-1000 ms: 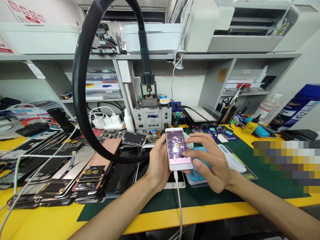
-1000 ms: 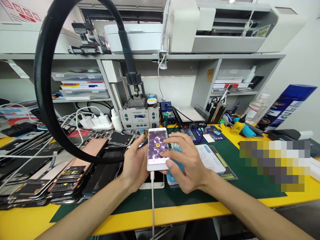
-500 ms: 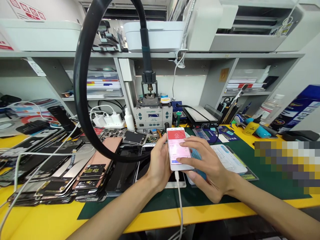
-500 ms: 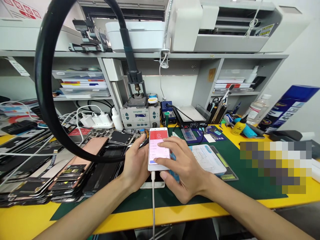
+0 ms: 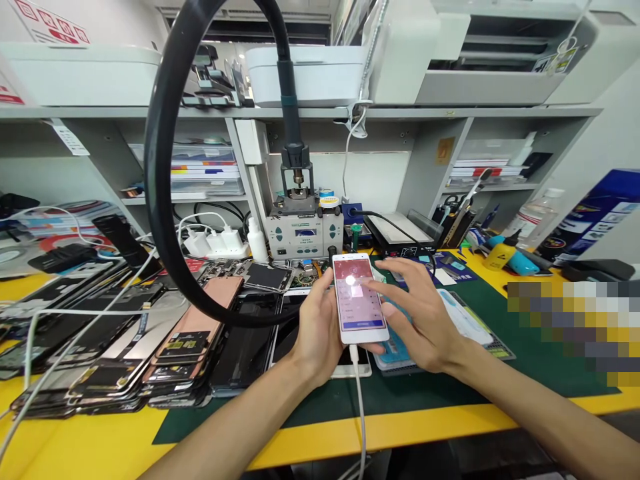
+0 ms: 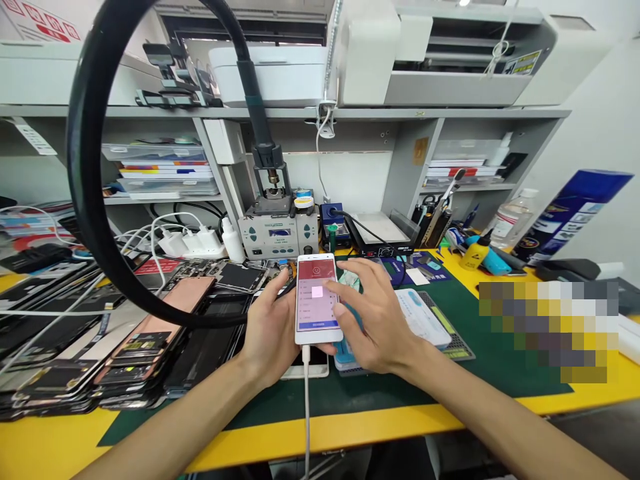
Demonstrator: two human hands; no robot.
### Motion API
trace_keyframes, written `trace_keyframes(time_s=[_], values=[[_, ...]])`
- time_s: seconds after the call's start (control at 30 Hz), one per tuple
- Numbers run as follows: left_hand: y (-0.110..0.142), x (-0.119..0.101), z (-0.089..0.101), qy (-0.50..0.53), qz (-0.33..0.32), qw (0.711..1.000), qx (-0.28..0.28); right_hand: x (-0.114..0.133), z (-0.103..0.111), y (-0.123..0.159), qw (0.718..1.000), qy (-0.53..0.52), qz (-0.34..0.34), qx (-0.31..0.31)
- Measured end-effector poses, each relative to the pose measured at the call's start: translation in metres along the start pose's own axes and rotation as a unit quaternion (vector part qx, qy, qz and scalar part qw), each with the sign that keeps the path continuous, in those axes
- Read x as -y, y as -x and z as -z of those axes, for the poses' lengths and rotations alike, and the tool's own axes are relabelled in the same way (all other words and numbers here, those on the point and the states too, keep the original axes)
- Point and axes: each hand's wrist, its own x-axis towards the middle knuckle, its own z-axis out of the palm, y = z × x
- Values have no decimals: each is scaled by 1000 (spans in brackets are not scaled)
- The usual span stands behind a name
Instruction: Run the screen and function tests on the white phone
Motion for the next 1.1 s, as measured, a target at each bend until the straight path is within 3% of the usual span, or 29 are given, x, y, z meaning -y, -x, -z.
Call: trace_keyframes(time_s=[0.1,1.1], values=[[0,0,0,8,5,1000,1,0,-1,1,1000,-2,13,23],[-3,0,0,28,6,1000,-6,4,2,-1,998,-39,38,3]])
